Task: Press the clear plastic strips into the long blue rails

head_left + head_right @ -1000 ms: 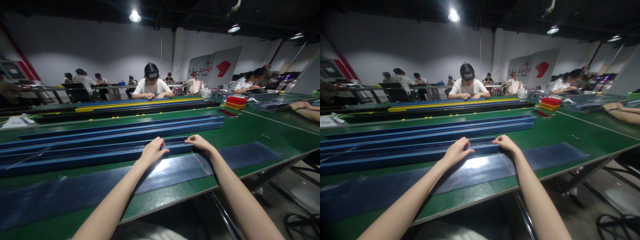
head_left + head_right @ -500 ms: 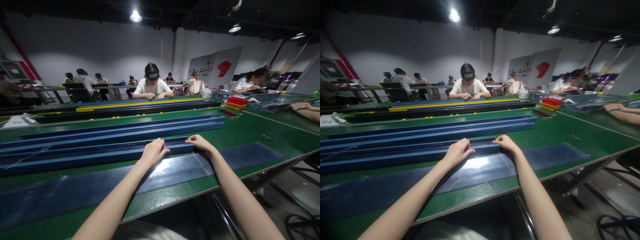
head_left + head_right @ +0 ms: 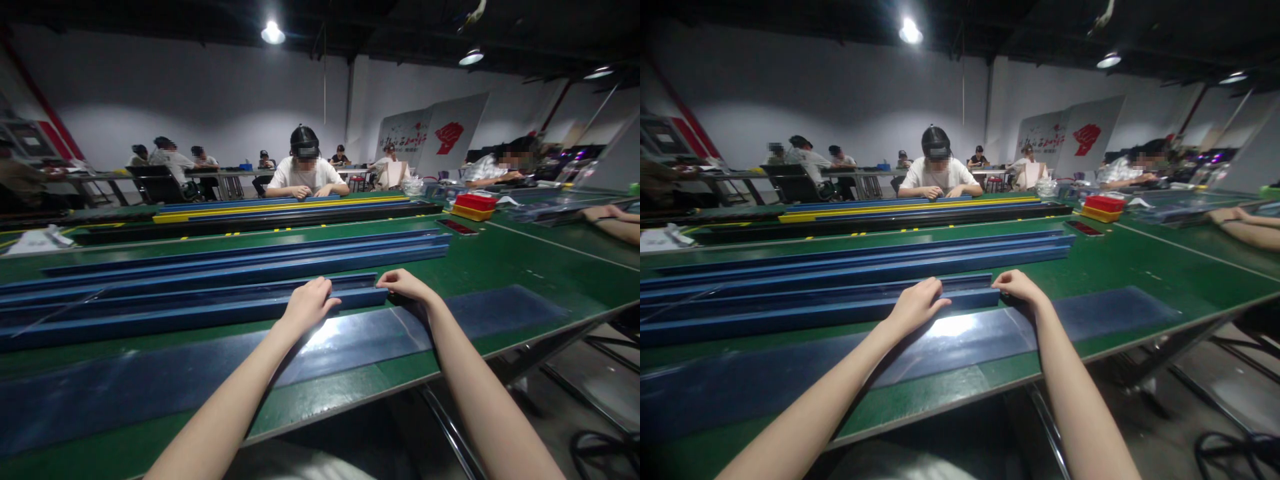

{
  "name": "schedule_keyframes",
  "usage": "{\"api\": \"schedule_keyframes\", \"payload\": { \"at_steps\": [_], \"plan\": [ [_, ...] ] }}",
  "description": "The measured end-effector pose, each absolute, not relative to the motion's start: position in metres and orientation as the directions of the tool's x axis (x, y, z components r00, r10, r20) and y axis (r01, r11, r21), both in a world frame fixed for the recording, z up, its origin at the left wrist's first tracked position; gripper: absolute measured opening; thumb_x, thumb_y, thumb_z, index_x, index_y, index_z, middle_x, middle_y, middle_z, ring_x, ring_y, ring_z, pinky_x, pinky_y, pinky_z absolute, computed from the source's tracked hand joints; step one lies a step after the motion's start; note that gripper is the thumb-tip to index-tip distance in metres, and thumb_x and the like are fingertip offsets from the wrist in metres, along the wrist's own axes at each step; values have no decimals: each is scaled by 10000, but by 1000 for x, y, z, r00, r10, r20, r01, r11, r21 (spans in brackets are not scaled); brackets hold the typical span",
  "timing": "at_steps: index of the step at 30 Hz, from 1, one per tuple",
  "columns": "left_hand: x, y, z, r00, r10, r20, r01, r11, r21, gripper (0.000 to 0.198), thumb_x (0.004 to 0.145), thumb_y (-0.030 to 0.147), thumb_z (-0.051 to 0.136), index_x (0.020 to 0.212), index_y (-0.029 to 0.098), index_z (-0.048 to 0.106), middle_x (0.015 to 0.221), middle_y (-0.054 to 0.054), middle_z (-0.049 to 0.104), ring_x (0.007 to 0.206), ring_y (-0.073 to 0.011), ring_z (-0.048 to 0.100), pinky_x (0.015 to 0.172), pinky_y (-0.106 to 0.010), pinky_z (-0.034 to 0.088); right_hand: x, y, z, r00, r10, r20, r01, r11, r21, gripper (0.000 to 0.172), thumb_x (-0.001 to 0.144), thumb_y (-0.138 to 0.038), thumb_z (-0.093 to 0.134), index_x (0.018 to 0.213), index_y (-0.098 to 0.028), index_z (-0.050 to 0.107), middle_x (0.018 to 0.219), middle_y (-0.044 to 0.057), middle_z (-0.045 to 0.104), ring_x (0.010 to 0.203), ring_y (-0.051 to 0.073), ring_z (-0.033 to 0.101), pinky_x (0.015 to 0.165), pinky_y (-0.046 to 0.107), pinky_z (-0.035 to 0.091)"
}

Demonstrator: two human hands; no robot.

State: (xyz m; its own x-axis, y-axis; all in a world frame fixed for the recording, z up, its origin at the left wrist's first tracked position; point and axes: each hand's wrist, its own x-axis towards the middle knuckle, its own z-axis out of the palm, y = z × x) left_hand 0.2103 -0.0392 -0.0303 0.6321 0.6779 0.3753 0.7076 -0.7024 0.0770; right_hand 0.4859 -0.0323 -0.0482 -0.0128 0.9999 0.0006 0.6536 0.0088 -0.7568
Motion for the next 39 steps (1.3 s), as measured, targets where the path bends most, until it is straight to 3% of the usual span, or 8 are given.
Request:
{"api": "schedule_keyframes", "payload": {
  "at_steps": [6, 13, 20, 39],
  "plan": [
    [210, -40, -29, 625, 691, 364, 713, -695, 96, 213, 833, 406, 479, 805, 197, 505, 845, -5, 573, 779, -153, 541, 629, -244, 376, 483, -28, -53, 4, 1000, 19, 715, 10, -699, 358, 615, -491, 606, 658, -139, 656, 604, 29, 607, 563, 117, 509, 536, 232, 381],
    [210, -40, -27, 582, 733, 352, 720, -666, 196, 174, 806, 374, 523, 782, 203, 516, 824, 11, 588, 773, -147, 549, 613, -236, 367, 482, -27, -54, -9, 1000, -2, 704, 5, -710, 326, 625, -453, 599, 667, -136, 659, 633, 44, 627, 592, 133, 534, 559, 238, 394],
    [211, -40, -28, 572, 737, 360, 715, -663, 220, 151, 802, 357, 529, 781, 207, 530, 827, 12, 598, 786, -150, 556, 618, -237, 371, 482, -27, -52, 2, 1000, 11, 711, 6, -703, 341, 607, -461, 612, 672, -130, 668, 648, 55, 637, 605, 138, 539, 563, 237, 389],
    [211, -42, -23, 637, 702, 317, 717, -692, 92, 215, 843, 407, 448, 813, 205, 516, 854, -16, 578, 794, -161, 551, 621, -238, 389, 483, -24, -57, -11, 1000, 29, 697, 29, -716, 358, 604, -481, 597, 632, -127, 634, 603, 46, 599, 580, 133, 508, 549, 250, 367]
  ]
}}
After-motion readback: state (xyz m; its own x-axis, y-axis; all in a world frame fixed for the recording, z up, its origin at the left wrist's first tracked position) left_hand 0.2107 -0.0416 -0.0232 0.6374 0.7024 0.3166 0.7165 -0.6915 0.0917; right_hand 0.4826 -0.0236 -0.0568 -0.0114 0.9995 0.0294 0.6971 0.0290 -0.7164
